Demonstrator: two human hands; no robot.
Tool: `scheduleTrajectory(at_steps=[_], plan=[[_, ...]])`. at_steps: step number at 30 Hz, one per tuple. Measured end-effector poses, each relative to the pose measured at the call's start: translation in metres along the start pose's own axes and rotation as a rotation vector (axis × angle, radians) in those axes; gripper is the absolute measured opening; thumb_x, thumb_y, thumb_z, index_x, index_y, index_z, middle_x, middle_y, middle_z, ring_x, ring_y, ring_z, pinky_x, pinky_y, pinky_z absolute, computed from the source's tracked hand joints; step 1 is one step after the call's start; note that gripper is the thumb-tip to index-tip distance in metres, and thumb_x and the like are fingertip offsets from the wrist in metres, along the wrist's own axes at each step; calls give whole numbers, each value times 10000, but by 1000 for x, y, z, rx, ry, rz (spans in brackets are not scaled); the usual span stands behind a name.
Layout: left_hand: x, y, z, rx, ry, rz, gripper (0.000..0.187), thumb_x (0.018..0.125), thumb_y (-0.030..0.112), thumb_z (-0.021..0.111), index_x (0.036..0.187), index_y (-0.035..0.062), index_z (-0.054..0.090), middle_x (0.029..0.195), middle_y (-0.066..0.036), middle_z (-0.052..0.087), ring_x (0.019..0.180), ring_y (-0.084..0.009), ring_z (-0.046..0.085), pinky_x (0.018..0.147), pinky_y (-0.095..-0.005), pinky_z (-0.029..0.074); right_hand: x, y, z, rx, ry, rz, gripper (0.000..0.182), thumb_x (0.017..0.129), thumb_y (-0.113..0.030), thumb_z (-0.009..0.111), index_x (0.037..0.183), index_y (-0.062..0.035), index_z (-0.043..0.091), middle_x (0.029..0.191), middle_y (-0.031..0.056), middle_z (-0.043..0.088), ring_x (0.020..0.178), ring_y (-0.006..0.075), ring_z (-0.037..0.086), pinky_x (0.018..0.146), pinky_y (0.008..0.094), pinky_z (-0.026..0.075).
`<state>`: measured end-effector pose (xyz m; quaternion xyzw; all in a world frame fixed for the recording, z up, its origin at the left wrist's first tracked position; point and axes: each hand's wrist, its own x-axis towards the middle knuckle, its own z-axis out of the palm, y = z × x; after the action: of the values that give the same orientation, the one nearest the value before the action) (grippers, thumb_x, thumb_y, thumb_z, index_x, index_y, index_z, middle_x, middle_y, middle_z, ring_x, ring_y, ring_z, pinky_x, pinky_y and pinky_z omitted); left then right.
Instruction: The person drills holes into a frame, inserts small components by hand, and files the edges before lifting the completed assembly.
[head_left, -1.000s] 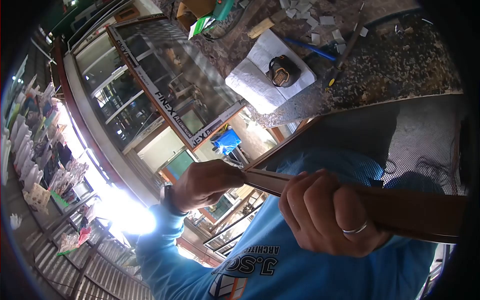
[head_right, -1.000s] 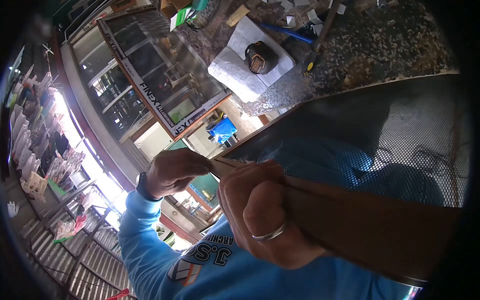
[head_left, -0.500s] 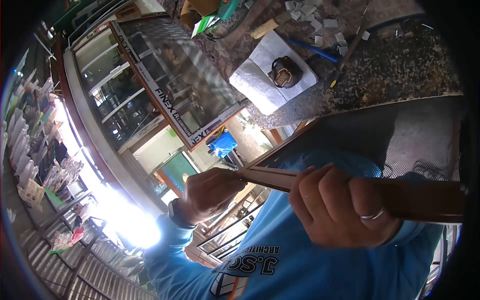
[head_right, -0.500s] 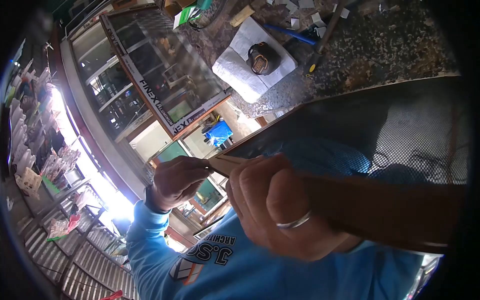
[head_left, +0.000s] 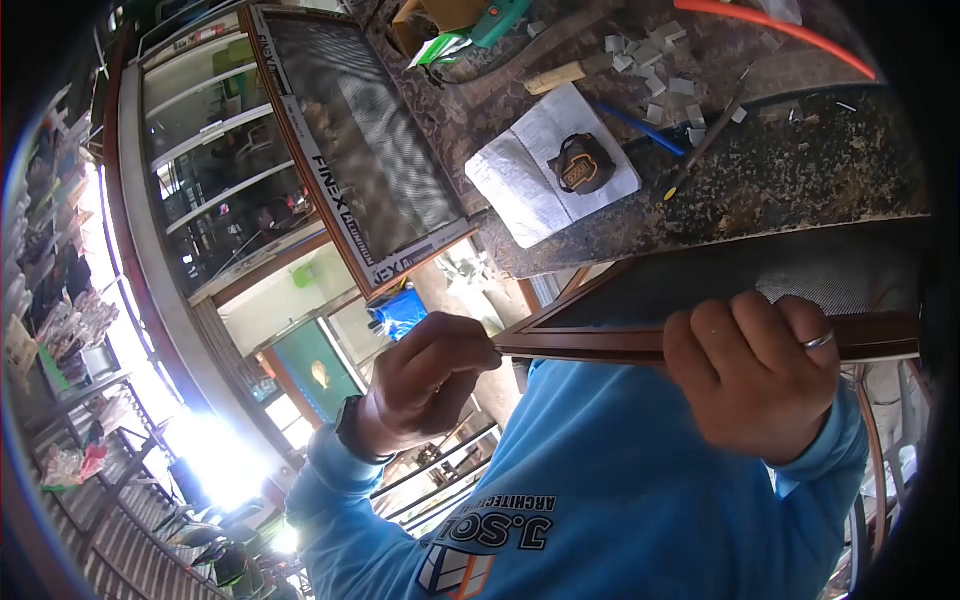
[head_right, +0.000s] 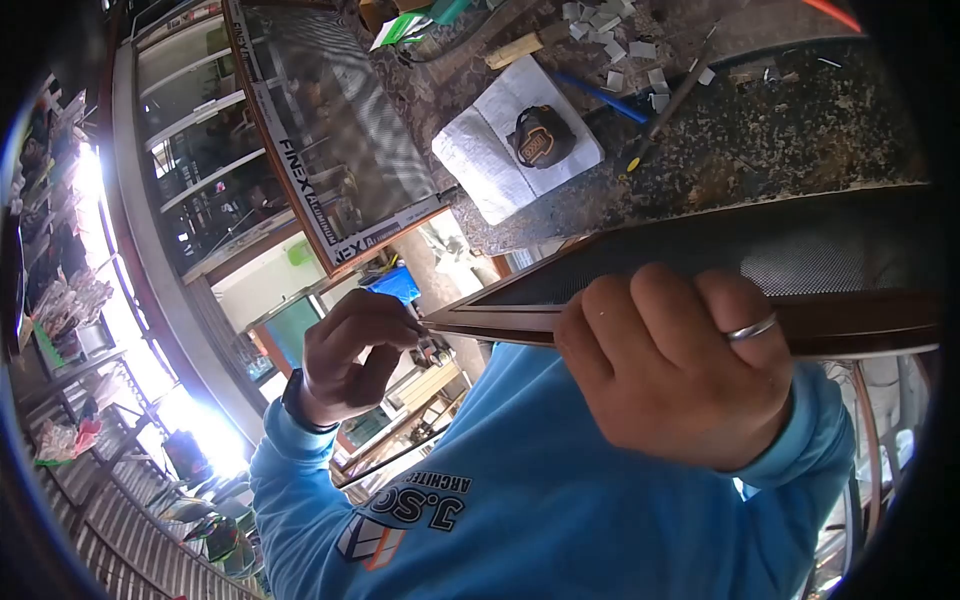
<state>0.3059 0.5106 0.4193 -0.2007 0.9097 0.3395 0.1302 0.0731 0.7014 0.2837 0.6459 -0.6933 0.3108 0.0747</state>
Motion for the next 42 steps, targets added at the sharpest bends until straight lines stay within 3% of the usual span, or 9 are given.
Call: scheduleTrajectory(at_steps=[3, 7, 12, 16, 19, 26, 32, 42], plan=[[0, 4, 6, -190, -20, -182, 239, 864, -168, 701, 1047, -16, 725, 1043, -139, 699, 866, -231, 751, 702, -323, 619, -1, 1, 4, -19, 27, -12, 100, 683, -238, 673, 711, -170, 605, 716, -27, 455, 696, 116, 505, 690, 295, 353], [12, 6, 9, -55, -36, -38, 267, 803, -163, 756, 1007, 6, 730, 982, -149, 730, 855, -250, 779, 736, -329, 627, -3, 3, -5, -7, -65, -40, 150, 645, -226, 669, 768, -140, 666, 746, -11, 536, 715, 132, 562, 705, 304, 385], [4, 5, 9, 68, -38, -76, 285, 821, 9, 901, 1074, 1, 771, 978, -135, 741, 903, -240, 769, 735, -348, 616, -5, 3, -1, -34, -23, -52, 117, 665, -222, 675, 750, -143, 660, 743, -12, 556, 729, 133, 577, 722, 314, 389], [6, 5, 8, 137, 18, 5, 295, 842, -7, 883, 1126, -7, 800, 928, -134, 737, 796, -218, 770, 660, -312, 590, -9, 5, 4, -80, 13, -84, 75, 728, -220, 695, 741, -156, 658, 734, -21, 573, 737, 119, 585, 742, 313, 385], [2, 5, 15, 76, 34, -74, 286, 843, -17, 881, 1117, -8, 798, 914, -135, 742, 776, -207, 766, 638, -306, 584, -9, 5, 7, -82, 36, -95, 46, 764, -201, 697, 756, -159, 683, 724, -23, 610, 736, 109, 606, 743, 309, 390], [8, 14, 18, 183, 45, -44, 260, 829, -21, 895, 1058, 11, 775, 898, -123, 760, 783, -208, 775, 624, -304, 599, -9, 9, 13, -111, 102, -146, 79, 776, -182, 697, 711, -169, 655, 672, -29, 591, 683, 86, 585, 704, 304, 350], [13, 18, 23, 301, 15, 18, 270, 826, -33, 891, 1067, 14, 779, 900, -123, 754, 772, -216, 770, 636, -307, 608, -13, 13, 18, -129, 153, -184, 106, 779, -181, 699, 688, -176, 645, 643, -44, 574, 664, 76, 574, 698, 300, 341], [34, 29, 10, 303, -157, -66, 257, 818, 10, 899, 1046, 46, 786, 889, -103, 746, 749, -216, 762, 613, -311, 598, -12, 17, 23, -141, 205, -228, 152, 811, -175, 692, 675, -181, 625, 623, -46, 567, 649, 71, 572, 702, 288, 353]])
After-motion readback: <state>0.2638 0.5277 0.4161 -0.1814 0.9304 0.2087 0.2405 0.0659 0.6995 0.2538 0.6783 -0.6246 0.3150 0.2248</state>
